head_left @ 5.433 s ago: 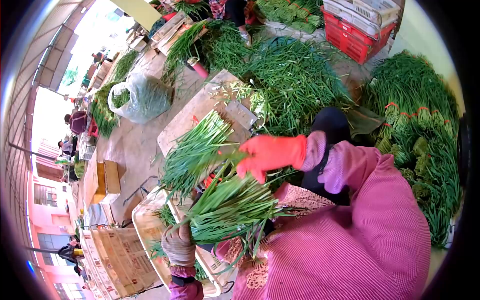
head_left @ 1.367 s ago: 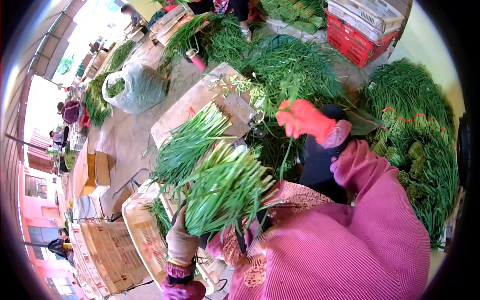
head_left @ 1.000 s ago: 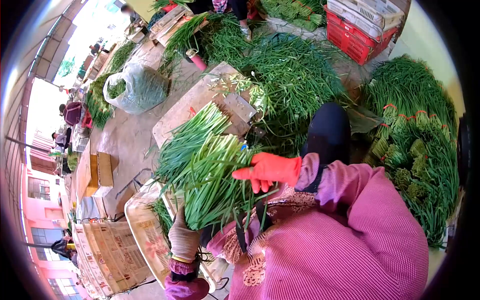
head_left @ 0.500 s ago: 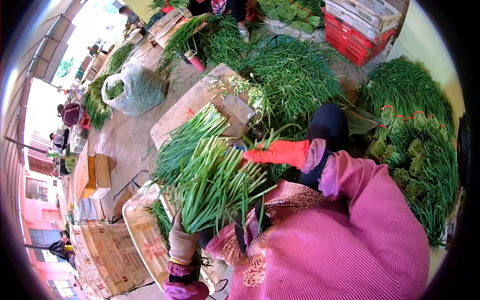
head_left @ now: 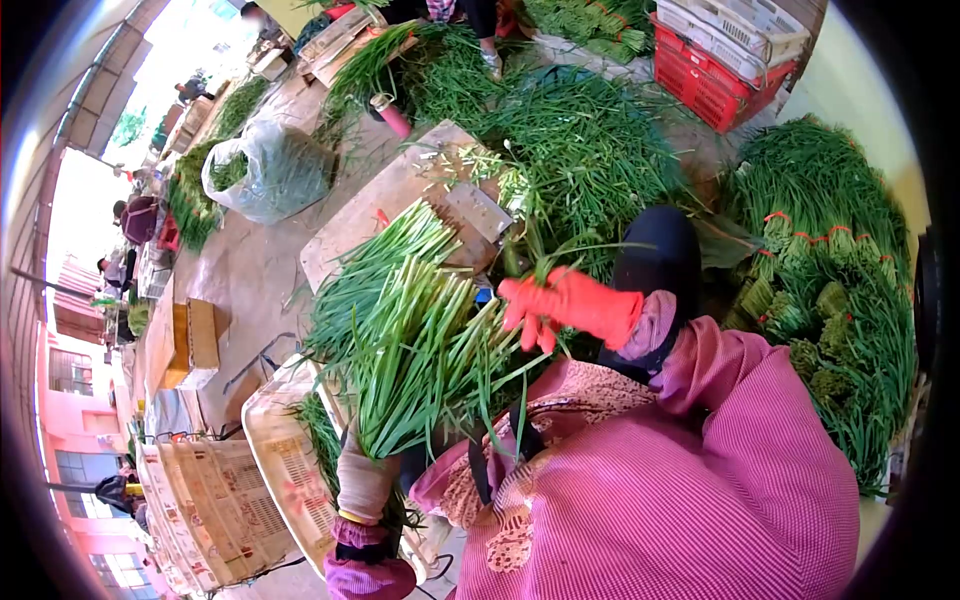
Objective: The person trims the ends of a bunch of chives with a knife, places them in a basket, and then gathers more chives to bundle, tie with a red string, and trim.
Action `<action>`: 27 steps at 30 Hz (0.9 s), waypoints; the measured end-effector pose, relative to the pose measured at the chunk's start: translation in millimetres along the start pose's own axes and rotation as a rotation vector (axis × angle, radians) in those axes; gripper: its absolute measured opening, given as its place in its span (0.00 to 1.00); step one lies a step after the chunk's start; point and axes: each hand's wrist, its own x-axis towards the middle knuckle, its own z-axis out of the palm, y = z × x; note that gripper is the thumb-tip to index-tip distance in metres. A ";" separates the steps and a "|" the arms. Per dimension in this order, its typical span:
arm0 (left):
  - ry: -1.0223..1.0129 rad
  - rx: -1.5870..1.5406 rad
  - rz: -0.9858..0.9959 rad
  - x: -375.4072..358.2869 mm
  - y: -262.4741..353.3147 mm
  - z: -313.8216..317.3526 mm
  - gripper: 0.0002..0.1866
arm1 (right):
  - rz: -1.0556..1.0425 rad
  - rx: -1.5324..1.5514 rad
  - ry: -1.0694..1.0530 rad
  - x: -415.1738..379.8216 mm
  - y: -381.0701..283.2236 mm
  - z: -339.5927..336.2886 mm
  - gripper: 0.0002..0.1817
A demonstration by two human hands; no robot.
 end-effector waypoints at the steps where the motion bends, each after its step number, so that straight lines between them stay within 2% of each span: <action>1: 0.027 0.050 0.016 1.8 2.8 1.7 0.29 | 0.051 -0.104 -0.039 -5.0 -4.7 11.3 0.34; 2: 0.021 0.052 0.018 4.3 10.6 3.8 0.29 | 0.101 -0.208 -0.077 -6.9 -6.9 21.5 0.35; 3: 0.014 -0.022 -0.074 7.3 22.0 6.1 0.30 | 0.085 -0.232 -0.137 -0.2 1.5 29.6 0.34; 4: 0.007 -0.095 -0.167 9.4 28.5 7.1 0.31 | 0.188 -0.382 -0.108 10.4 8.3 35.4 0.29; 6: 0.025 0.004 -0.170 7.4 24.0 5.3 0.31 | 0.107 -0.114 -0.079 17.1 20.5 33.4 0.24; 8: -0.004 -0.066 -0.152 5.8 19.5 5.9 0.28 | 0.049 -0.063 -0.023 22.2 28.3 24.9 0.22; 9: 0.001 -0.240 -0.214 2.9 35.7 7.8 0.26 | 0.025 -0.098 -0.019 23.9 26.9 17.0 0.20; 10: 0.002 -0.239 -0.216 1.9 35.3 6.1 0.26 | -0.004 -0.143 0.024 26.4 25.0 6.0 0.20; 13: -0.185 0.074 -0.040 1.2 22.1 -3.0 0.22 | -0.099 -0.072 0.288 31.7 19.8 -33.6 0.21; 14: -0.183 0.072 -0.040 -0.9 20.5 -4.9 0.22 | -0.151 -0.038 0.343 30.9 15.9 -43.5 0.21; 15: -0.219 0.031 -0.076 -2.6 19.4 -6.0 0.23 | -0.143 0.004 0.230 27.9 11.0 -53.5 0.20; 16: -0.257 -0.009 -0.114 -2.7 18.8 -7.5 0.23 | -0.141 0.005 0.232 28.6 9.9 -52.1 0.20; 17: -0.365 0.288 0.074 1.1 19.1 -10.1 0.26 | -0.235 -0.071 0.086 30.7 7.6 -47.8 0.20; 18: -0.371 0.289 0.077 1.9 23.8 -7.8 0.26 | -0.331 -0.148 -0.060 32.1 2.6 -42.7 0.21; 19: -0.343 0.016 -0.098 0.9 31.8 -4.1 0.28 | -0.330 -0.114 -0.153 27.0 -1.3 -32.8 0.24; 20: -0.307 -0.258 -0.273 0.3 36.1 -2.1 0.29 | -0.382 -0.214 -0.236 36.9 -2.7 -24.4 0.24; 22: -0.351 -0.139 -0.272 0.7 30.0 -0.8 0.31 | -0.365 -0.451 -0.336 39.0 -7.3 -15.6 0.21; 24: -0.316 -0.006 -0.037 1.4 31.8 5.1 0.25 | -0.159 0.457 -0.517 49.6 0.2 1.6 0.20; 25: -0.400 0.196 0.063 3.7 28.1 -2.2 0.29 | -0.159 0.088 -0.393 42.7 3.2 -1.2 0.19; 26: -0.480 0.396 0.163 6.6 27.1 -8.0 0.33 | 0.079 0.119 -0.361 37.1 -1.8 -0.3 0.20; 27: -0.381 0.016 -0.088 4.6 26.6 -5.2 0.34 | 0.061 0.116 -0.388 31.6 -5.5 -0.4 0.20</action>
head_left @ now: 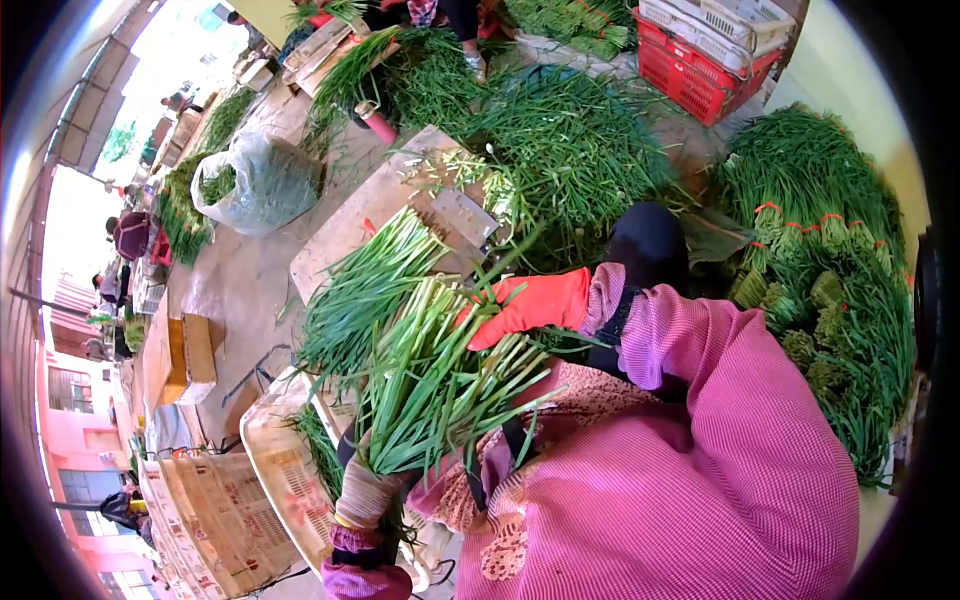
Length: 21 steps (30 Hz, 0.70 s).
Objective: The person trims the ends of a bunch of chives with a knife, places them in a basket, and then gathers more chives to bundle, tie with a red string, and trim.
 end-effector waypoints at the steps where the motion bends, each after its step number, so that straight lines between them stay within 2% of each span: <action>1: 0.087 -0.420 -0.178 -3.5 1.2 3.6 0.34 | -0.014 -0.004 -0.031 -4.4 -1.9 2.9 0.20; 3: 0.058 -0.354 -0.156 -2.5 12.4 7.6 0.35 | 0.119 -0.132 -0.109 -11.9 -10.3 -0.7 0.22; 4: 0.024 -0.283 -0.131 -1.8 15.1 8.7 0.36 | 0.046 0.068 -0.175 -2.0 11.4 -2.3 0.25; 8: -0.035 -0.394 -0.150 0.2 8.2 12.6 0.38 | 0.135 0.012 -0.167 -1.6 13.5 -8.3 0.26; 11: 0.035 -0.413 -0.225 -4.1 6.8 14.9 0.36 | 0.035 0.086 -0.217 11.0 33.3 -15.4 0.26; 13: 0.023 -0.400 -0.209 -6.4 0.8 14.4 0.36 | 0.154 0.066 -0.219 13.6 40.4 -21.5 0.27; 15: -0.012 -0.351 -0.203 -7.9 -0.3 14.8 0.36 | 0.239 0.029 -0.170 10.5 28.5 -16.6 0.26; 17: -0.023 -0.271 -0.191 -7.0 -7.5 15.9 0.37 | 0.160 -0.009 -0.066 -1.7 12.9 -9.9 0.24; 18: -0.034 -0.189 -0.175 -5.5 -9.6 16.4 0.38 | 0.102 -0.021 -0.048 14.8 33.5 -21.4 0.20; 21: -0.039 -0.337 -0.196 0.0 -5.8 20.1 0.38 | 0.098 0.016 0.066 11.3 27.5 -17.6 0.15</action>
